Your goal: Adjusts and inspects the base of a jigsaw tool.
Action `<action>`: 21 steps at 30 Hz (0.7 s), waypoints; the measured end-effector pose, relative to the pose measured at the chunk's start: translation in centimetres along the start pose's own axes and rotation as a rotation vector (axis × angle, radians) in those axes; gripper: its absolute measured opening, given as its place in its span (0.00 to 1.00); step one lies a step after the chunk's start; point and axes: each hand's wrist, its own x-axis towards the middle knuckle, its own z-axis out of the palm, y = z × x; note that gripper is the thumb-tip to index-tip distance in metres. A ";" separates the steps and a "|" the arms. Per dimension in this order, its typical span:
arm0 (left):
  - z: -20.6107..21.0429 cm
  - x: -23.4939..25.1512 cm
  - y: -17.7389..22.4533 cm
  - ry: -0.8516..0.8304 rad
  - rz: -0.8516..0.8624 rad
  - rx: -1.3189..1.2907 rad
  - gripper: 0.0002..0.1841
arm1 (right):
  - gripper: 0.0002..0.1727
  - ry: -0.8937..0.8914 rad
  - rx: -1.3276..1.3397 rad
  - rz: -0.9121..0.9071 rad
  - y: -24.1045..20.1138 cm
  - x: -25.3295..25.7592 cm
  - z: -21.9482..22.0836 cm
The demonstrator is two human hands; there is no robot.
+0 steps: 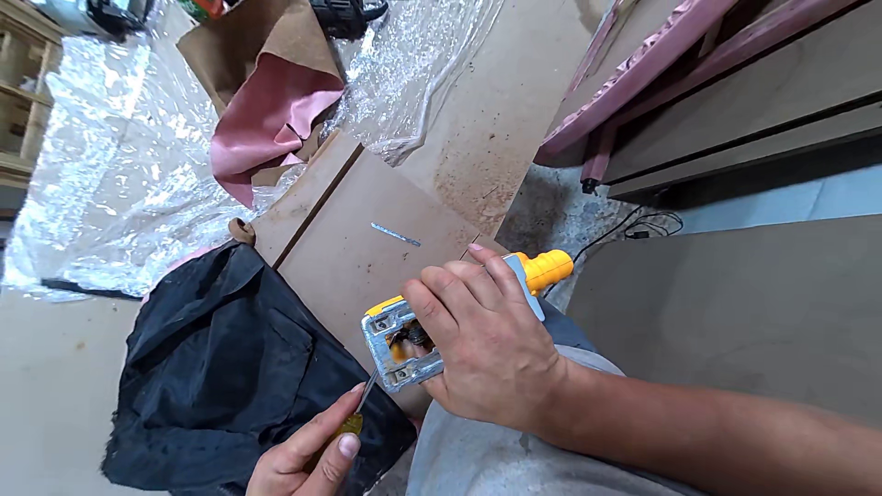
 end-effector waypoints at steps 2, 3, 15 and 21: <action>0.1 0.2 -0.7 -0.010 -0.019 -0.106 0.22 | 0.41 -0.006 -0.005 0.001 0.0 0.0 0.0; 0.2 0.2 -1.0 -0.012 -0.024 -0.151 0.22 | 0.40 -0.007 -0.007 0.000 -0.1 0.0 0.0; 2.9 -0.7 -3.0 0.020 0.087 -0.209 0.21 | 0.36 0.014 0.007 -0.017 -0.1 -0.9 0.0; 2.3 -2.6 -2.7 0.209 0.364 0.436 0.19 | 0.38 0.010 0.015 0.011 0.3 -0.9 -0.1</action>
